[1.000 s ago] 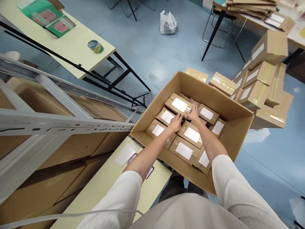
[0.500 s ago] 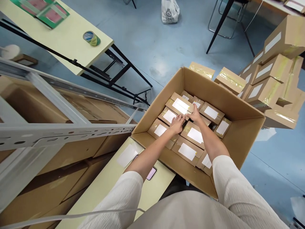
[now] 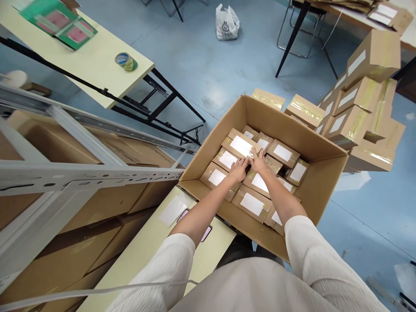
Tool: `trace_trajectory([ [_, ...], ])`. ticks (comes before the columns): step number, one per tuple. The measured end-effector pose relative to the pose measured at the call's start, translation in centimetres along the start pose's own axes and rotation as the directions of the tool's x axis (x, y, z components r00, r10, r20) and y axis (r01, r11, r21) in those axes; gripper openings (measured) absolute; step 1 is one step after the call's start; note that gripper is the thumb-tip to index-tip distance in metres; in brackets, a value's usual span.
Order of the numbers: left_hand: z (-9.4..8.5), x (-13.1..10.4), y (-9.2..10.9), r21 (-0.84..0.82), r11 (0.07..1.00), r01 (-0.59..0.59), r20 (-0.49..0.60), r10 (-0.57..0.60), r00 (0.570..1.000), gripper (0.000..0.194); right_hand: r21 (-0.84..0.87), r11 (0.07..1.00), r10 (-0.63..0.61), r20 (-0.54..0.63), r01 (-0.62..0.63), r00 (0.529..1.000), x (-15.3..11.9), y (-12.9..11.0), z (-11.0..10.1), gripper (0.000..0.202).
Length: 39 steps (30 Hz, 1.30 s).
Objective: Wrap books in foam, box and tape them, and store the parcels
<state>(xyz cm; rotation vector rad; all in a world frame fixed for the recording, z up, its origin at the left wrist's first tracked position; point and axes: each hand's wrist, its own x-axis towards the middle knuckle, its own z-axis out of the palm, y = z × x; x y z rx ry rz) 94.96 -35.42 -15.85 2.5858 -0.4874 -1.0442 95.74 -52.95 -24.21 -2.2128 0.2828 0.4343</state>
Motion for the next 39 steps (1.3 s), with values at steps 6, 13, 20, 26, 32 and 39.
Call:
trace_trajectory([
  [6,-1.4,-2.9,2.1,-0.011,0.999,0.041,-0.075,-0.041,0.996,0.083,-0.113,0.993,-0.005,0.181,0.026,0.983,-4.0,0.3,-1.6,0.075],
  [13,-2.0,-7.5,5.3,-0.01,0.995,0.095,-0.158,-0.096,0.983,0.085,-0.195,0.973,-0.067,0.276,0.124,0.959,-8.7,-1.1,-5.4,0.075],
  [20,0.4,-14.4,8.1,-0.073,0.982,0.177,-0.286,-0.191,0.939,0.068,-0.17,0.927,-0.278,0.283,0.333,0.918,-14.6,-3.1,-9.0,0.062],
  [26,2.4,-23.0,9.5,-0.136,0.965,0.225,-0.357,-0.259,0.897,0.072,-0.164,0.865,-0.411,0.31,0.474,0.857,-20.6,-5.9,-9.7,0.052],
  [32,5.0,-31.8,8.5,-0.207,0.937,0.283,-0.424,-0.346,0.837,0.069,-0.084,0.774,-0.575,0.325,0.628,0.751,-25.4,-9.8,-7.3,0.048],
  [39,10.7,-41.8,5.2,-0.335,0.866,0.372,-0.416,-0.49,0.766,0.068,0.045,0.62,-0.734,0.385,0.783,0.559,-31.2,-13.0,0.2,0.038],
])
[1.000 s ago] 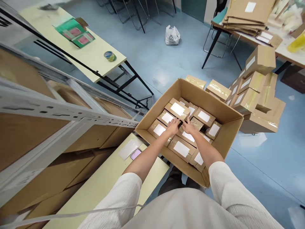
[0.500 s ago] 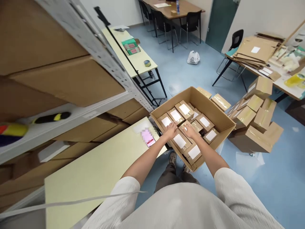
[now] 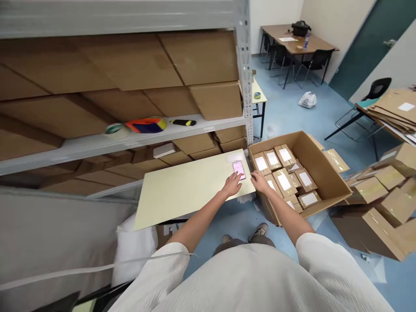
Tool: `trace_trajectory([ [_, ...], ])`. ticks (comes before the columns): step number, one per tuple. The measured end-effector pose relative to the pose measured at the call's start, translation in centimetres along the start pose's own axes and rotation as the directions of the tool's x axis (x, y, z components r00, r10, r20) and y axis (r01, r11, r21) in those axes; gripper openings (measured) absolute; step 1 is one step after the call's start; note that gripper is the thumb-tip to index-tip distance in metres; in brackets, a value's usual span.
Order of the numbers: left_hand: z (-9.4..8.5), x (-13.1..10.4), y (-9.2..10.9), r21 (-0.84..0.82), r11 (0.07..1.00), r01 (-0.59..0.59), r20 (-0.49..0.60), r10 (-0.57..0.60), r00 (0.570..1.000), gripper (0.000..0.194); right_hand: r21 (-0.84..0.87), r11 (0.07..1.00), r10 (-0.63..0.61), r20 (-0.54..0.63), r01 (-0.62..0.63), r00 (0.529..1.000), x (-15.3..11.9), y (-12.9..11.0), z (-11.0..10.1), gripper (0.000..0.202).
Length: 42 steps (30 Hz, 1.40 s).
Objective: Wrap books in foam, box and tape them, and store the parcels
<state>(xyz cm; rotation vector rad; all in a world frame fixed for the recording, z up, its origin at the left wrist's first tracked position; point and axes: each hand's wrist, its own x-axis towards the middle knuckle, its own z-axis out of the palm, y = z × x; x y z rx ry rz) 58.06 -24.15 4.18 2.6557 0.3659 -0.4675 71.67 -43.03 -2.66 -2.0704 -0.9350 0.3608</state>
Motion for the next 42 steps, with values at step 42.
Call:
trace_trajectory([
  [42,6.1,-47.0,-28.5,-0.694,0.209,0.689,-0.19,-0.976,0.104,0.067,0.582,0.523,-0.738,0.675,0.623,-0.012,1.2,-43.5,51.4,0.035],
])
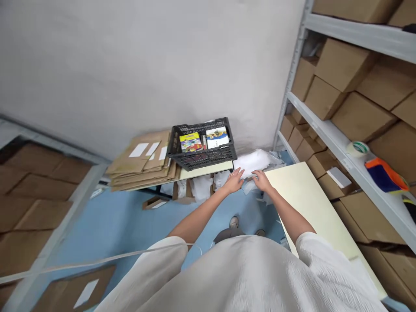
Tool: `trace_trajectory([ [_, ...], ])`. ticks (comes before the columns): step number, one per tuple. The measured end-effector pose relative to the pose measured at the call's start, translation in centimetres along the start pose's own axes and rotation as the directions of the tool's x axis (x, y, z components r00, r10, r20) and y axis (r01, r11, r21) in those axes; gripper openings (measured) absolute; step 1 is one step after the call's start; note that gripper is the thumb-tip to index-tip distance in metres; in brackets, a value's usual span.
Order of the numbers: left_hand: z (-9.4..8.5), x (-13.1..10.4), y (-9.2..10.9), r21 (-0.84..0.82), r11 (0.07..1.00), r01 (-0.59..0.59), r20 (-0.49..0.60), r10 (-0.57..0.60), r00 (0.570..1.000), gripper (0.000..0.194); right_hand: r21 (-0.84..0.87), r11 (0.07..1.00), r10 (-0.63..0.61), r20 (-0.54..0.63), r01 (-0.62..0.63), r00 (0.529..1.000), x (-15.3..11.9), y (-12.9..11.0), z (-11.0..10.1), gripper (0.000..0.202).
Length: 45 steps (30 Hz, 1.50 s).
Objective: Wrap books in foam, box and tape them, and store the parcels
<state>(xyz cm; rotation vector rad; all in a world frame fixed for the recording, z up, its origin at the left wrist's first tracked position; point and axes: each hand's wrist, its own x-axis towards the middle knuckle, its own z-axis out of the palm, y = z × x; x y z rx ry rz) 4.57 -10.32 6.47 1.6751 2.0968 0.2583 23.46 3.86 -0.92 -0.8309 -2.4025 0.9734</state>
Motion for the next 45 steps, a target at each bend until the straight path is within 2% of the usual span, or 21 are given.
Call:
trace_trajectory([
  [5,-2.4,-2.2,-5.0,-0.052,0.99,0.128,-0.085,-0.132,0.988,0.068,0.036,0.995,-0.1,0.097,0.097,0.99,5.4,-4.1,3.5,0.037],
  [9,-4.4,-2.4,-9.3,-0.084,0.983,0.162,-0.148,-0.173,0.974,0.069,0.051,0.985,-0.169,0.114,0.164,0.979,9.7,-7.2,6.1,0.037],
  [15,-8.2,0.5,-16.0,-0.097,0.988,0.121,-0.188,-0.137,0.972,0.066,0.025,0.979,-0.203,0.097,0.201,0.974,17.2,-11.0,8.9,0.036],
  [20,-12.0,3.4,-22.7,-0.108,0.992,0.063,-0.248,-0.089,0.965,0.063,-0.01,0.976,-0.213,0.105,0.216,0.971,24.1,-14.4,11.6,0.037],
  [25,-15.1,5.0,-29.9,-0.124,0.983,0.136,-0.259,-0.164,0.952,0.059,-0.042,0.982,-0.177,0.146,0.185,0.973,29.9,-17.2,16.0,0.037],
  [29,-16.4,5.8,-34.5,-0.153,0.965,0.212,-0.231,-0.244,0.942,0.061,-0.086,0.989,-0.097,0.233,0.12,0.968,33.6,-18.6,20.2,0.036],
  [33,-16.7,6.6,-37.2,-0.177,0.932,0.316,-0.169,-0.345,0.923,0.064,-0.134,0.989,-0.015,0.318,0.061,0.948,36.6,-19.2,24.0,0.033],
  [37,-16.4,7.5,-38.4,-0.225,0.886,0.406,-0.098,-0.435,0.895,0.068,-0.172,0.985,0.063,0.348,-0.002,0.935,38.7,-18.5,26.8,0.034],
  [42,-16.6,8.1,-39.0,-0.242,0.849,0.47,-0.095,-0.503,0.859,0.061,-0.193,0.978,0.14,0.367,-0.072,0.92,39.8,-17.9,28.6,0.045],
  [45,-16.8,8.1,-39.4,-0.282,0.83,0.482,-0.054,-0.515,0.855,0.059,-0.203,0.975,0.168,0.384,-0.094,0.908,39.9,-18.4,29.0,0.048],
])
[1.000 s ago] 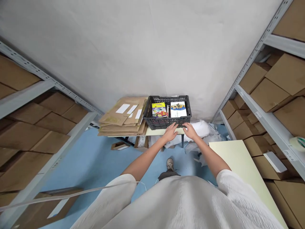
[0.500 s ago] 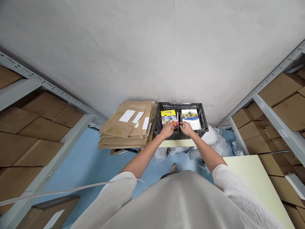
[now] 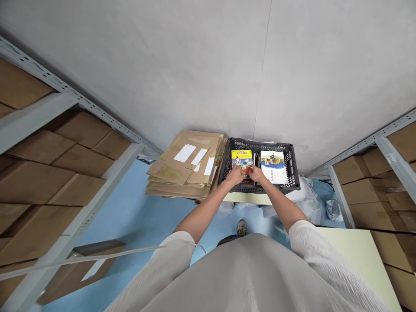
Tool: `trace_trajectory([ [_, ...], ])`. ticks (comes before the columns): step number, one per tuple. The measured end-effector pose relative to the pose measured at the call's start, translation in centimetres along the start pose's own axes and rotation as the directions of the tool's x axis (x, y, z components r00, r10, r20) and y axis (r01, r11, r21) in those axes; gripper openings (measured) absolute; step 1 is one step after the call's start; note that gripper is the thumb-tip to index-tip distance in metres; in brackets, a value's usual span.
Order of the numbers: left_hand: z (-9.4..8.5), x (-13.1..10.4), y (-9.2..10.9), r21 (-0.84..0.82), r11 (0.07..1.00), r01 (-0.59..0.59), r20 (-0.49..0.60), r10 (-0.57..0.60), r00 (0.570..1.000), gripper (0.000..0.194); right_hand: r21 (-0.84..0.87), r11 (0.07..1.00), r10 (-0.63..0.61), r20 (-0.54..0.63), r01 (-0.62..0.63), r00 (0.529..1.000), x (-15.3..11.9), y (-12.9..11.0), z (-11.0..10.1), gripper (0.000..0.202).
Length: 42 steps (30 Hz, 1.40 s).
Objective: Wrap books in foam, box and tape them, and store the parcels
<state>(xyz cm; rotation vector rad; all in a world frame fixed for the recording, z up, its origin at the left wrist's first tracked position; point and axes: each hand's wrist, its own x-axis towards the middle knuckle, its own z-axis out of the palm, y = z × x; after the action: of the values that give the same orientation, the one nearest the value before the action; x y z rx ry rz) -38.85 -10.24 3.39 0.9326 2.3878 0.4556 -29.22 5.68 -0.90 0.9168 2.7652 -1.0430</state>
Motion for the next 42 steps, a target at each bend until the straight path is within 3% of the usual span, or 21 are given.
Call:
trace_trajectory([
  [3,0.0,0.1,-0.2,-0.006,1.0,0.0,0.037,0.001,0.999,0.058,-0.004,0.999,0.047,0.025,-0.047,0.999,0.0,-0.7,0.1,0.048],
  [7,0.0,0.0,-0.2,0.001,1.0,-0.029,-0.006,0.029,1.0,0.057,0.035,0.991,0.125,0.03,-0.126,0.992,0.1,-0.9,0.1,0.046],
  [12,-1.0,-0.4,0.1,0.011,0.988,-0.155,-0.1,0.155,0.983,0.052,0.144,0.986,0.104,-0.126,-0.086,0.987,0.7,0.6,-0.3,0.03],
  [16,-1.7,-1.1,1.1,0.005,0.982,-0.19,-0.13,0.189,0.973,0.05,0.22,0.973,0.114,-0.201,-0.069,0.973,0.8,1.9,-1.0,0.031],
  [20,-2.3,-2.3,2.6,-0.012,0.958,-0.285,-0.218,0.276,0.936,0.052,0.346,0.938,0.114,-0.216,-0.033,0.97,-0.2,2.9,-2.3,0.043],
  [24,-2.7,-3.3,4.6,-0.008,0.92,-0.393,-0.263,0.377,0.888,0.055,0.364,0.931,0.129,-0.283,-0.018,0.95,-2.4,3.6,-4.7,0.052],
  [28,-1.8,-3.5,7.3,-0.024,0.878,-0.477,-0.255,0.456,0.852,0.055,0.34,0.94,0.157,-0.403,-0.012,0.902,-6.0,4.6,-8.2,0.053],
  [32,0.7,-3.7,11.5,-0.047,0.802,-0.596,-0.261,0.566,0.782,0.053,0.345,0.938,0.226,-0.556,-0.025,0.8,-11.3,6.7,-12.0,0.057],
  [37,5.0,-5.7,18.9,-0.073,0.68,-0.73,-0.187,0.709,0.679,0.051,0.398,0.913,0.357,-0.678,-0.087,0.643,-20.0,11.4,-15.8,0.072],
  [42,10.8,-9.3,26.1,-0.087,0.565,-0.821,-0.05,0.82,0.57,0.052,0.48,0.861,0.495,-0.709,-0.171,0.503,-30.0,17.4,-17.3,0.076],
])
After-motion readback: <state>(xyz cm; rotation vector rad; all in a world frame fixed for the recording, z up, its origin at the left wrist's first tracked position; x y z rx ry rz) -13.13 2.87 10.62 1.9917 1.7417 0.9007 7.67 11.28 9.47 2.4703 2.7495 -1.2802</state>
